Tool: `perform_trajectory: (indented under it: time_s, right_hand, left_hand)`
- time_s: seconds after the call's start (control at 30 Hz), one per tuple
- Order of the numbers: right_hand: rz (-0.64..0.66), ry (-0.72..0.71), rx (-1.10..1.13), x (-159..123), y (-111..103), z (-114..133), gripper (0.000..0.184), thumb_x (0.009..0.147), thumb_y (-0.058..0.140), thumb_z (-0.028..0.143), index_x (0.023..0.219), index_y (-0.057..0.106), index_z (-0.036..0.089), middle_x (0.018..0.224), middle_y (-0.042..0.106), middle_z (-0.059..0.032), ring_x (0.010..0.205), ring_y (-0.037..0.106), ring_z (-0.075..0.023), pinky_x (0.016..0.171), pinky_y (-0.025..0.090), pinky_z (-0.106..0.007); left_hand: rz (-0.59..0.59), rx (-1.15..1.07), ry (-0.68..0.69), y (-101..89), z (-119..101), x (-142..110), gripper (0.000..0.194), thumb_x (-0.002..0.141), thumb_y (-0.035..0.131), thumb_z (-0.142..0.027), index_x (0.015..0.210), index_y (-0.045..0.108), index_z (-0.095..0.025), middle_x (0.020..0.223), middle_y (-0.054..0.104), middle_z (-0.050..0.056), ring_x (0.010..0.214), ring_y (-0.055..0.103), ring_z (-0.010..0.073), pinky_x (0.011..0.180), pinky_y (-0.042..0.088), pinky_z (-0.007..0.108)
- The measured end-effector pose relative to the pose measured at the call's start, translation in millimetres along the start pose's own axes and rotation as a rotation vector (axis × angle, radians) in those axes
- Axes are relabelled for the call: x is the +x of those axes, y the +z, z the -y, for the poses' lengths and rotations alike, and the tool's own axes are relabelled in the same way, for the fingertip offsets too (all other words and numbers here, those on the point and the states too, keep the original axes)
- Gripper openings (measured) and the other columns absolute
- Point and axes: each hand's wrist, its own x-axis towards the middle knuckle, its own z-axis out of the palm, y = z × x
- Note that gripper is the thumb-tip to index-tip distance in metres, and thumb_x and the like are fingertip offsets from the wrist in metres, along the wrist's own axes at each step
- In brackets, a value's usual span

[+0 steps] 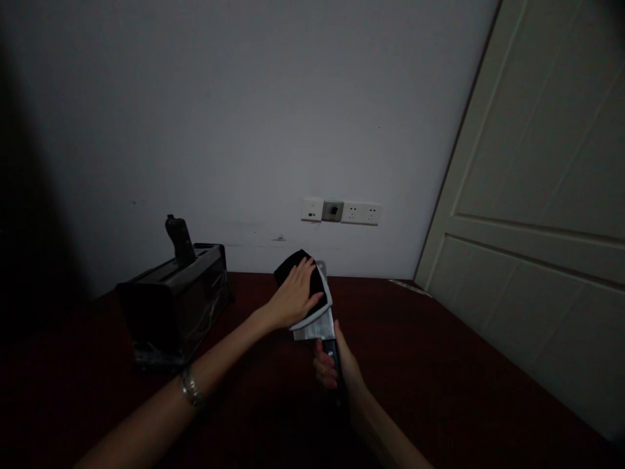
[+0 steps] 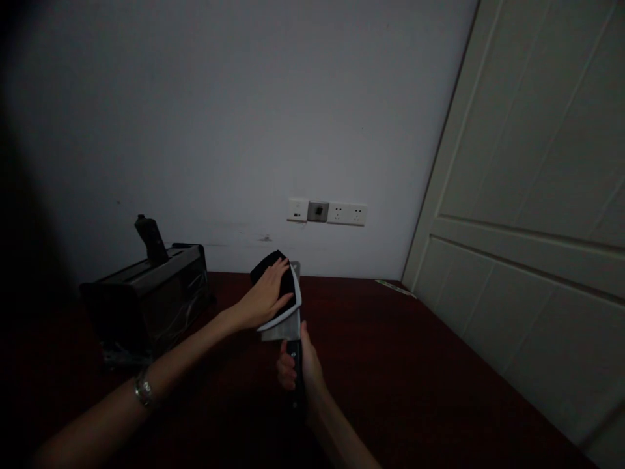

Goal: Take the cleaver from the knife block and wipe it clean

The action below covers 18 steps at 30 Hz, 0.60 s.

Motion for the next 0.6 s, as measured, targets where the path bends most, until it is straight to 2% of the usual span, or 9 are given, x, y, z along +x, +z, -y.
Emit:
perform_trajectory:
  time_s: [0.1,0.33,0.6]
  right_hand:
    - [0.011,0.014,-0.028,-2,2,1,0.067,0.073,0.03,0.077,0.054,0.051,0.016,0.033,0.031,0.0087,0.026,0.017,-0.0036,0.025,0.016,-0.017]
    - [0.066,0.004,0.039,0,-5,7,0.067,0.074,0.029,0.076,0.047,0.045,0.017,0.032,0.027,0.009,0.025,0.015,-0.0026,0.025,0.013,-0.016]
    - [0.088,0.073,0.033,-4,1,0,0.065,0.076,0.031,0.075,0.054,0.052,0.017,0.032,0.028,0.0094,0.026,0.017,-0.0046,0.025,0.015,-0.016]
  left_hand:
    - [0.048,0.151,0.026,-3.9,0,3,0.064,0.092,0.027,-0.044,0.14,0.016,-0.003,0.148,0.014,0.021,0.138,0.0,0.0268,0.109,0.014,0.048]
    - [0.201,0.228,0.197,-7.8,-24,-19,0.065,0.092,0.024,-0.048,0.141,0.018,-0.006,0.149,0.011,0.015,0.138,0.001,0.0259,0.11,0.012,0.041]
    - [0.227,0.229,0.083,-11.9,-6,8,0.065,0.092,0.023,-0.046,0.139,0.022,-0.001,0.147,0.015,0.02,0.137,0.007,0.0268,0.109,0.015,0.042]
